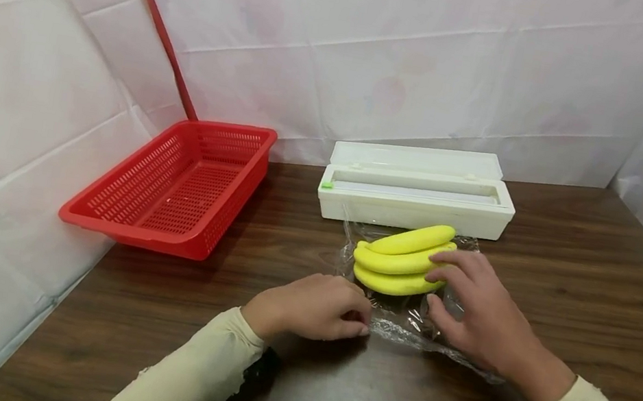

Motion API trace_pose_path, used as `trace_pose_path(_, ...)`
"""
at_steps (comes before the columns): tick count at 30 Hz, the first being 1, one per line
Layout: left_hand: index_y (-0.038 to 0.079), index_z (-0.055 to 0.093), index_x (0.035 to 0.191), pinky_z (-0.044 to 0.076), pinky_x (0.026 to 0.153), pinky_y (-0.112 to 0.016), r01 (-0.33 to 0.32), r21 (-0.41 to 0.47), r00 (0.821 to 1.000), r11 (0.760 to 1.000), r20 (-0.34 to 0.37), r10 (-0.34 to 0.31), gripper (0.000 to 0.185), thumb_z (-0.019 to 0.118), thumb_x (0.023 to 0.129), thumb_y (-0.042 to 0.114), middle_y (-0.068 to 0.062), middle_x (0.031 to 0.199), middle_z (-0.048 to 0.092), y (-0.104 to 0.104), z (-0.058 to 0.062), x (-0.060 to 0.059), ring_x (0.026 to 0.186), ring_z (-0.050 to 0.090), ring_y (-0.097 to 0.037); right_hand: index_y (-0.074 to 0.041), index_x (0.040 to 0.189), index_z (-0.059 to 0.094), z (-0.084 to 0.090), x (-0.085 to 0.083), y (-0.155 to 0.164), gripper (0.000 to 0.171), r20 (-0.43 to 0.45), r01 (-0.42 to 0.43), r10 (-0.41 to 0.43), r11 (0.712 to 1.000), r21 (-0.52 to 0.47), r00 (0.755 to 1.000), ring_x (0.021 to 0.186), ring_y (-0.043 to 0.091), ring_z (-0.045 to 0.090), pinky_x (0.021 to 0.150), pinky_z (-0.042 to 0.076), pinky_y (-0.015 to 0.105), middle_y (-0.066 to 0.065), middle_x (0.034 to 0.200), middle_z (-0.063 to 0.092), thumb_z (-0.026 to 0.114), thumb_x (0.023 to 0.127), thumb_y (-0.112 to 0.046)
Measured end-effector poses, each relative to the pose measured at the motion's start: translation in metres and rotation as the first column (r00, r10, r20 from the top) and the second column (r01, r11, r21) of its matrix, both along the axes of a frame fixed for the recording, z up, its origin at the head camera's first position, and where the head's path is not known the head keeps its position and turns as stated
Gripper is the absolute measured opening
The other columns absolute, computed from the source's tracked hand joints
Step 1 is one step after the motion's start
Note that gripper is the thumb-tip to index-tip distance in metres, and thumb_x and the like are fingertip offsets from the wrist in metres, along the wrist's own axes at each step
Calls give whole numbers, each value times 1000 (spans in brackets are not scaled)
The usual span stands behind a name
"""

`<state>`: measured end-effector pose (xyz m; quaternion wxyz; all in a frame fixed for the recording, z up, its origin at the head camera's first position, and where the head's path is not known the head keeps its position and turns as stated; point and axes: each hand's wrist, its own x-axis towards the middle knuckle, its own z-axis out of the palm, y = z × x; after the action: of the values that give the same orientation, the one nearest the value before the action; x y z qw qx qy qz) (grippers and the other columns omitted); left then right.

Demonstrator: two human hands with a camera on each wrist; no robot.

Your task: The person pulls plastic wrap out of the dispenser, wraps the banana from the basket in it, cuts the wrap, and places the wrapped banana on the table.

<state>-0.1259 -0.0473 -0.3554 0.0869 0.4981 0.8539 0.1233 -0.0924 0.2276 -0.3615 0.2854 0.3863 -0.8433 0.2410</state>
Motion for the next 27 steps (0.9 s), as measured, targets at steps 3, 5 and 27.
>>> trace_pose_path(3, 21, 72, 94, 47, 71, -18, -2, 91, 996, 996, 87, -6, 10, 64, 99, 22, 17, 81, 59, -3, 0, -6, 75, 53, 3, -16, 101, 67, -1, 6, -4, 13, 55, -46, 44, 998, 47, 998, 92, 12, 61, 78, 51, 29, -5, 103, 64, 66, 90, -22)
trace_pose_path(5, 18, 73, 95, 47, 71, -18, -22, 142, 989, 990, 150, 1, 11, 63, 100, 18, 15, 81, 60, -4, 0, -9, 74, 54, 1, -21, 102, 66, -2, 10, -6, 15, 147, -55, 37, 991, 119, 988, 84, 4, 60, 68, 52, 26, -12, 98, 62, 72, 89, -26)
trace_pose_path(27, 14, 62, 113, 51, 79, -33, -254, 371, 822, 893, 570, -3, 28, 77, 89, 17, -3, 97, 65, -36, -4, -32, 89, 60, -19, -7, 111, 69, -9, -7, 10, 18, 739, -1, 96, 992, -128, 666, 82, 11, 67, 71, 56, 30, -4, 89, 70, 56, 104, -18)
